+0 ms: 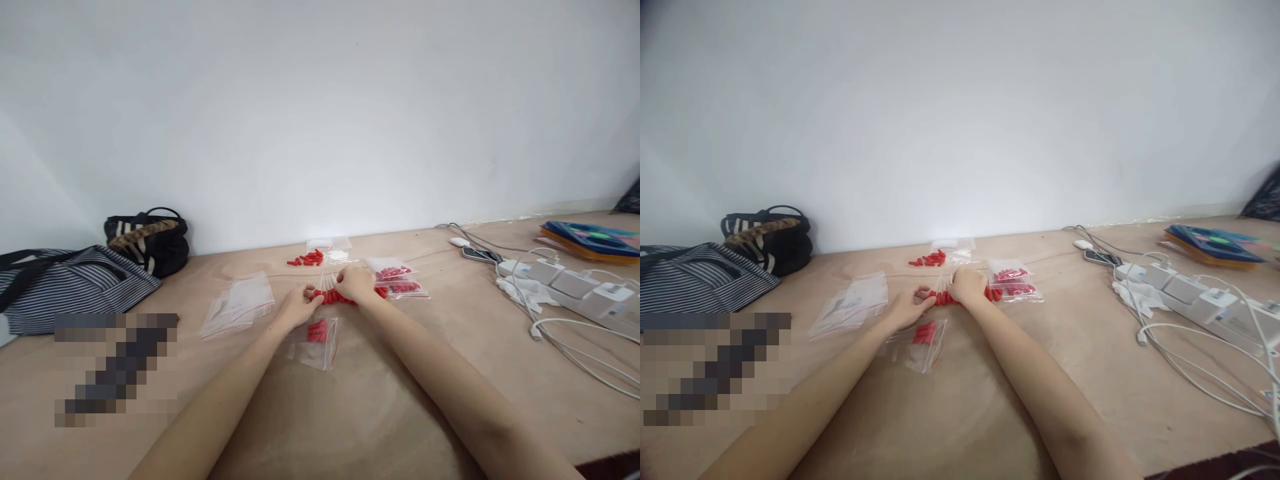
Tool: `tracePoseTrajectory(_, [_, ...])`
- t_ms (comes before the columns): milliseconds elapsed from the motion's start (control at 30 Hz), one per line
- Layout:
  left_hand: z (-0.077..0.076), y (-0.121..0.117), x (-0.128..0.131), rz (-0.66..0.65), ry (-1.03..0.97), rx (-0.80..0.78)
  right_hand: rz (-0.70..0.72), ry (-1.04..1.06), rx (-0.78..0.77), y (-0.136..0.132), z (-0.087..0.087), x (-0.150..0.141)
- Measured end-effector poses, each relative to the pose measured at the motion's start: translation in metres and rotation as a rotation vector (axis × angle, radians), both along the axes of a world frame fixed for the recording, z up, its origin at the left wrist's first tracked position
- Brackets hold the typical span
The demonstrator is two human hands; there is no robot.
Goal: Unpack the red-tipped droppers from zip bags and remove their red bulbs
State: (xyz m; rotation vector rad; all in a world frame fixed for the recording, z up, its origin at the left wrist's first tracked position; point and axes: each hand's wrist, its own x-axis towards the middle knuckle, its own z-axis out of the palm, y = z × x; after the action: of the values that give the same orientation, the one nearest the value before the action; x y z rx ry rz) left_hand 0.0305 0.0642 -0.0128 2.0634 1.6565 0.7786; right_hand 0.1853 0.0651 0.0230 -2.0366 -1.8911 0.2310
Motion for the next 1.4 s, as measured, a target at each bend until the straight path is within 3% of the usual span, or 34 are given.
tracePoseTrajectory(133, [0.013,-0.014,-0.018,-0.007,0.026,0.081,0.102,0.046,0.074,-0.023,-0.001,0.003])
tracePoseTrajectory(233, [0.02,-0.039,-0.042,-0.217,0.105,0.201,0.277,0.17,0.123,-0.05,-0.01,0.013])
tracePoseTrajectory(333, [0.018,-0.064,-0.061,-0.388,0.172,0.137,0.425,0.236,0.109,-0.073,-0.022,0.023])
tracePoseTrajectory(467, [0.009,-0.079,-0.068,-0.445,0.193,0.006,0.591,0.227,0.101,-0.089,-0.03,0.021])
tracePoseTrajectory(700, [0.005,-0.078,-0.063,-0.435,0.178,-0.012,0.448,0.09,0.144,-0.089,-0.036,0.0])
tracePoseTrajectory(900, [0.002,-0.08,-0.062,-0.431,0.152,-0.024,0.499,0.094,0.181,-0.092,-0.033,0.002])
tracePoseTrajectory(1100, [0.003,-0.081,-0.062,-0.433,0.158,-0.031,0.716,0.07,0.285,-0.086,-0.038,0.003])
tracePoseTrajectory(1400, [0.005,-0.08,-0.061,-0.43,0.166,-0.054,0.719,0.035,0.142,-0.086,-0.03,0.006])
